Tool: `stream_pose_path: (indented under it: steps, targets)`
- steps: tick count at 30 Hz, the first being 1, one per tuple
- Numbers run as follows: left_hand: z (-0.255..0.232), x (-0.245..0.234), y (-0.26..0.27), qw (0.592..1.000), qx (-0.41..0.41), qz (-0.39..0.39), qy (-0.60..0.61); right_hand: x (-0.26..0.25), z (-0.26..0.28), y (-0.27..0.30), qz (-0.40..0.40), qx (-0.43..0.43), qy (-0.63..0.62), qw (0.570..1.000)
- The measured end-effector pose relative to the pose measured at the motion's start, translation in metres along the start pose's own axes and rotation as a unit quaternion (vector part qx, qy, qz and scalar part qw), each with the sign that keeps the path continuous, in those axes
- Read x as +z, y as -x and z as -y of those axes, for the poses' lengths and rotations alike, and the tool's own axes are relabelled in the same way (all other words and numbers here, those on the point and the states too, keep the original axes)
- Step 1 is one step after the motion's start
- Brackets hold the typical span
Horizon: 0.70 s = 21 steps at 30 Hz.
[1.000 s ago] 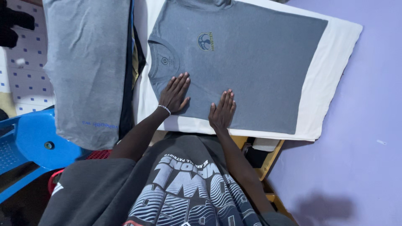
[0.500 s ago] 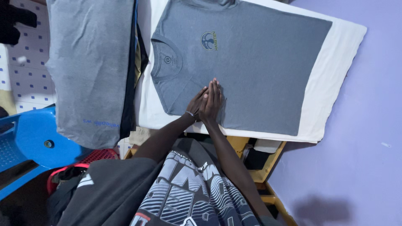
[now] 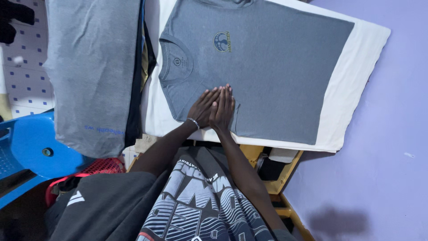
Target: The person folds a gray t-shirt by smoothing the fabric, folding in the sleeves and sides, and then folding it into a compact rectangular shape on a white surface.
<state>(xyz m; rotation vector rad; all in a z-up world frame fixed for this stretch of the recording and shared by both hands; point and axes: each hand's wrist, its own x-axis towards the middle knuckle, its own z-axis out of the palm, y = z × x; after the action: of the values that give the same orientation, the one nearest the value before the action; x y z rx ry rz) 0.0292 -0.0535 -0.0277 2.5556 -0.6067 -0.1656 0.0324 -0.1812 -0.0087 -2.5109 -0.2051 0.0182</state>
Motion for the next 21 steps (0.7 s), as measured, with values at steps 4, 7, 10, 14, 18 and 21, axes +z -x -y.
stream_pose_path:
  steps: [4, 7, 10, 14, 18, 21]
  targets:
    - [0.011, -0.015, 0.002, 0.998, -0.012, 0.016, -0.062, -0.003, -0.007, 0.006, 0.007, 0.014, 0.068, 0.998]
    - [0.018, -0.032, 0.006, 0.999, -0.018, 0.035, -0.018, -0.008, -0.006, 0.008, 0.009, 0.02, 0.105, 0.994]
    - [0.029, -0.041, 0.006, 0.999, -0.021, 0.033, -0.022, -0.008, -0.005, 0.007, -0.001, 0.049, 0.138, 0.989]
    - [0.041, -0.044, 0.007, 0.997, -0.023, 0.044, -0.052, -0.008, -0.006, 0.014, -0.012, 0.073, 0.153, 0.985]
    - [0.047, -0.048, 0.008, 0.998, -0.016, 0.035, -0.056, -0.012, -0.006, 0.021, -0.022, 0.087, 0.159, 0.983]
    - [0.049, -0.051, 0.009, 0.997, -0.03, 0.041, -0.065, -0.016, -0.006, 0.025, -0.032, 0.075, 0.175, 0.981]
